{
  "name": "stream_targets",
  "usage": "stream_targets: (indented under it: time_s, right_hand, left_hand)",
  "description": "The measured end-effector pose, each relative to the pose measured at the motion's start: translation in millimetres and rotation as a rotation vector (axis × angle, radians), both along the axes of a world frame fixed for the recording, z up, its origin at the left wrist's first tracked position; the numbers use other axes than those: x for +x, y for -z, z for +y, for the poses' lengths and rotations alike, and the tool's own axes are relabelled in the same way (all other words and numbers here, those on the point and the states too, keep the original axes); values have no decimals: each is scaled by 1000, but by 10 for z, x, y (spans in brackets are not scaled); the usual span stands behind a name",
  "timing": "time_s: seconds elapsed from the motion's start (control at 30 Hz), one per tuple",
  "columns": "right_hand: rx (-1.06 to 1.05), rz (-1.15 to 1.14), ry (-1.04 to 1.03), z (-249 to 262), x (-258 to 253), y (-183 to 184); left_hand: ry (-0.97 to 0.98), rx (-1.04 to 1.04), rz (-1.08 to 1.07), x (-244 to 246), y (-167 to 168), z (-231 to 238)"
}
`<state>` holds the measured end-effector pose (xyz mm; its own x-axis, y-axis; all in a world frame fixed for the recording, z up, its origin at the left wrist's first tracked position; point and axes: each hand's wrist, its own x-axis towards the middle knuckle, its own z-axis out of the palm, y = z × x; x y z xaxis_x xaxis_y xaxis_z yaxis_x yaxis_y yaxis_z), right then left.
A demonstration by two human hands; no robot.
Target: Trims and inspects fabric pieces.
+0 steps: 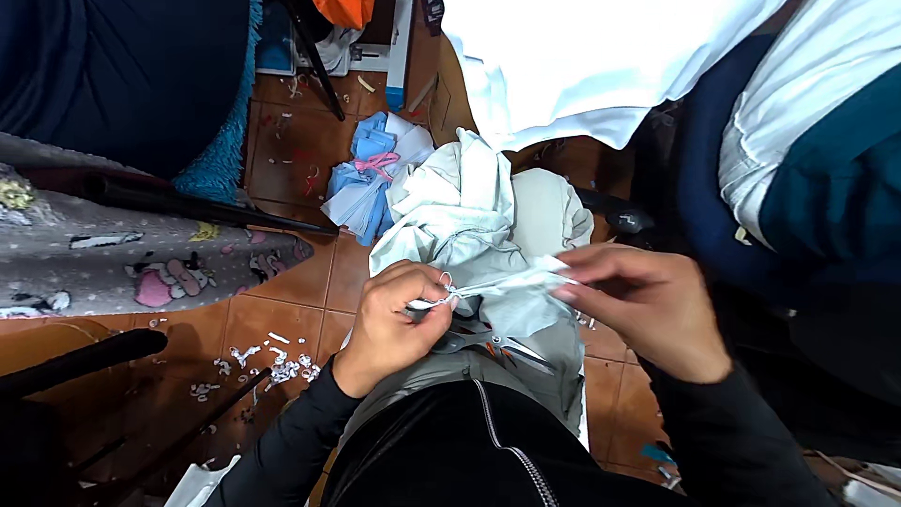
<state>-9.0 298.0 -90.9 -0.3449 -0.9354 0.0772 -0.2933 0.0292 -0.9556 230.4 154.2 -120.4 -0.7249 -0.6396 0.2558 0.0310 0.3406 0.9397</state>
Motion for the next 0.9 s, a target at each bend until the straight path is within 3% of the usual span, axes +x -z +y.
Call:
stream_targets:
  time_s: [0.13,0.27,0.43,0.63,0.77,0.83,0.9]
  right_hand:
    - [-113,-142,12,190,76,-194]
    - [-12,-44,129,249,140,7]
    - [20,-149,133,219,128,109]
    - [54,-191,-156,193,-127,89]
    - [207,-102,-316,186,-276,21]
    - [237,-53,-314,187,-284,-8]
    - [137,29,-221,192,-234,-61]
  left_hand:
    - [80,107,68,-67,-234,-29]
    - [60,151,-27,-155,-92,-8]
    - [57,157,-104,-122,-64,0]
    - [68,167,-123,-102,-103,-35]
    - [67,177,-147,-156,-119,-50]
    - [73,171,-127,-193,-127,-47]
    - [77,173,-110,-216,-149,-44]
